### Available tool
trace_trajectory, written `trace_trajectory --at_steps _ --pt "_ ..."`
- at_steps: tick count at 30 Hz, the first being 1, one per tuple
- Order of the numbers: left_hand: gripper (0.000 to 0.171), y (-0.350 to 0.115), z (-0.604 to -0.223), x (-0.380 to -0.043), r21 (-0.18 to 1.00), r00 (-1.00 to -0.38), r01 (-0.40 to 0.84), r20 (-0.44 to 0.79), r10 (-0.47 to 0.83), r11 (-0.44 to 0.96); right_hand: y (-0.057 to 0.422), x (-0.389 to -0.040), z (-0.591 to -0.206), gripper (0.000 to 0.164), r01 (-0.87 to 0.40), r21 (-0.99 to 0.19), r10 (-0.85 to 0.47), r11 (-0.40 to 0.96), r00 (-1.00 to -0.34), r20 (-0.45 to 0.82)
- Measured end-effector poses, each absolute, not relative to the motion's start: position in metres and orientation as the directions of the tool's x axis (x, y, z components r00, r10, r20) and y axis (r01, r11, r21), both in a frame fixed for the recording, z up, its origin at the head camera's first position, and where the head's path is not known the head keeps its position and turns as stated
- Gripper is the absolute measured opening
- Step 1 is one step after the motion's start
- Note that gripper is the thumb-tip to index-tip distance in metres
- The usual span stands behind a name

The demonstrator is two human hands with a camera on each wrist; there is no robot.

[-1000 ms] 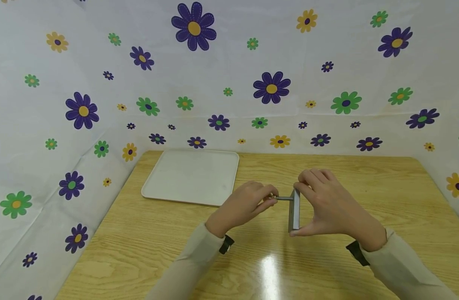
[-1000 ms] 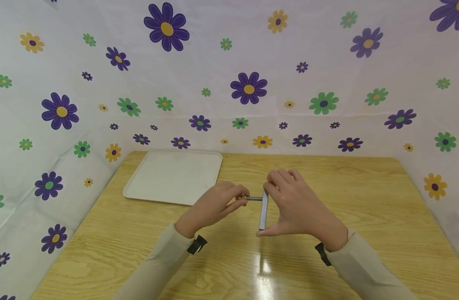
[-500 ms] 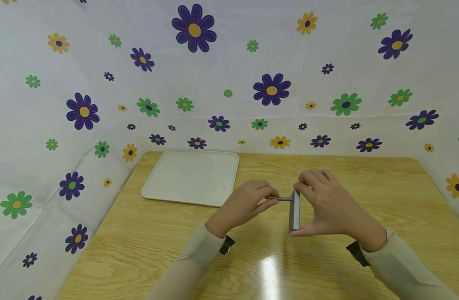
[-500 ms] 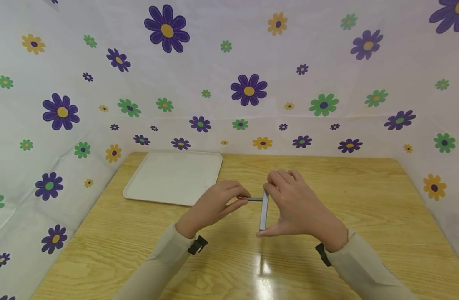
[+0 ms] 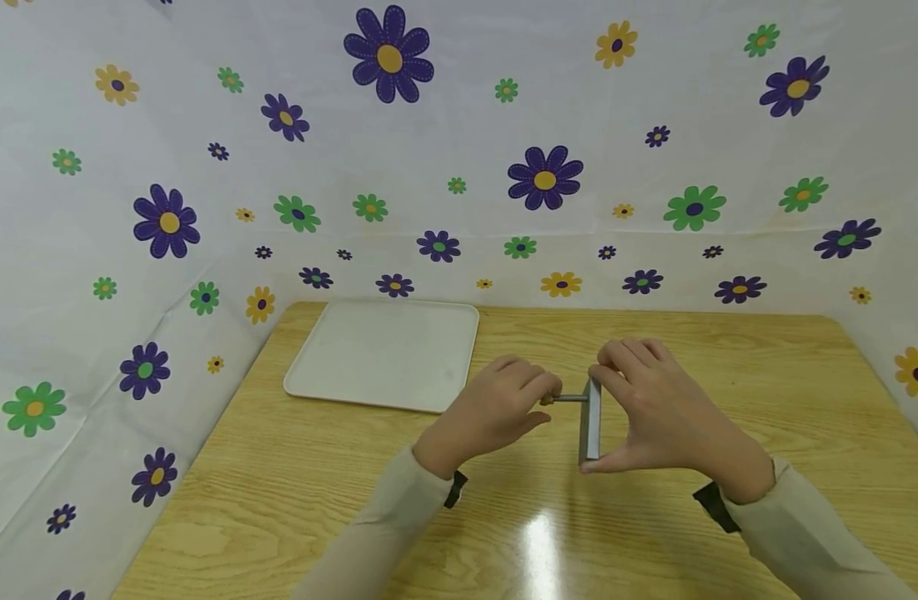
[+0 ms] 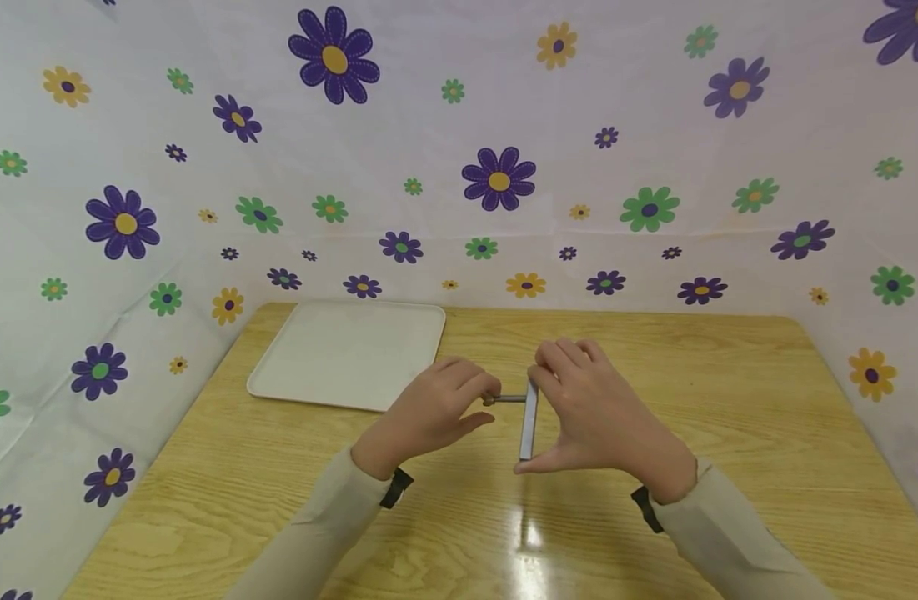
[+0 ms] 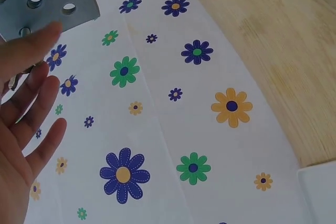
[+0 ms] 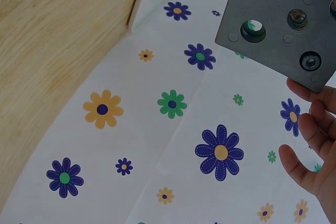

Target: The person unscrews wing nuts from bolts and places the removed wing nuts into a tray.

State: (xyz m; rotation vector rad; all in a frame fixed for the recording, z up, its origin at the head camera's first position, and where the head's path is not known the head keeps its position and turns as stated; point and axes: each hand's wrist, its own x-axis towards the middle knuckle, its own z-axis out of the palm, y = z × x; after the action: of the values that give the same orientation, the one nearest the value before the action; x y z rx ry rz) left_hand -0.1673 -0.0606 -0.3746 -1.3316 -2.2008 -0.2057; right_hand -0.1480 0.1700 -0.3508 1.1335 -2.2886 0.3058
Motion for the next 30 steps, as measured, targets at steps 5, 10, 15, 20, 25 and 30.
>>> trace_trajectory --at_steps 5,10,15,20,25,30 --pt "0.012 -0.058 -0.375 -0.166 -0.270 -0.312 0.808 0.558 0.769 0.524 0.169 -0.146 -0.351 0.087 -0.790 0.042 -0.663 0.612 -0.483 0.572" --pt "0.008 -0.059 -0.374 -0.165 -0.245 -0.307 0.822 0.569 0.763 0.513 0.168 -0.145 -0.352 0.087 -0.790 0.041 -0.660 0.612 -0.481 0.577" --pt "0.015 -0.061 -0.374 -0.164 -0.130 -0.360 0.855 0.548 0.754 0.503 0.167 -0.144 -0.352 0.087 -0.786 0.041 -0.656 0.617 -0.485 0.579" --pt "0.014 -0.064 -0.377 -0.165 -0.064 -0.399 0.860 0.537 0.744 0.507 0.166 -0.144 -0.353 0.087 -0.783 0.047 -0.659 0.620 -0.488 0.573" --pt "0.014 -0.066 -0.378 -0.165 -0.055 -0.383 0.871 0.548 0.743 0.489 0.166 -0.143 -0.354 0.088 -0.781 0.049 -0.657 0.622 -0.488 0.575" --pt "0.026 -0.068 -0.379 -0.164 -0.060 -0.363 0.882 0.546 0.755 0.467 0.165 -0.142 -0.354 0.090 -0.779 0.053 -0.652 0.625 -0.484 0.583"
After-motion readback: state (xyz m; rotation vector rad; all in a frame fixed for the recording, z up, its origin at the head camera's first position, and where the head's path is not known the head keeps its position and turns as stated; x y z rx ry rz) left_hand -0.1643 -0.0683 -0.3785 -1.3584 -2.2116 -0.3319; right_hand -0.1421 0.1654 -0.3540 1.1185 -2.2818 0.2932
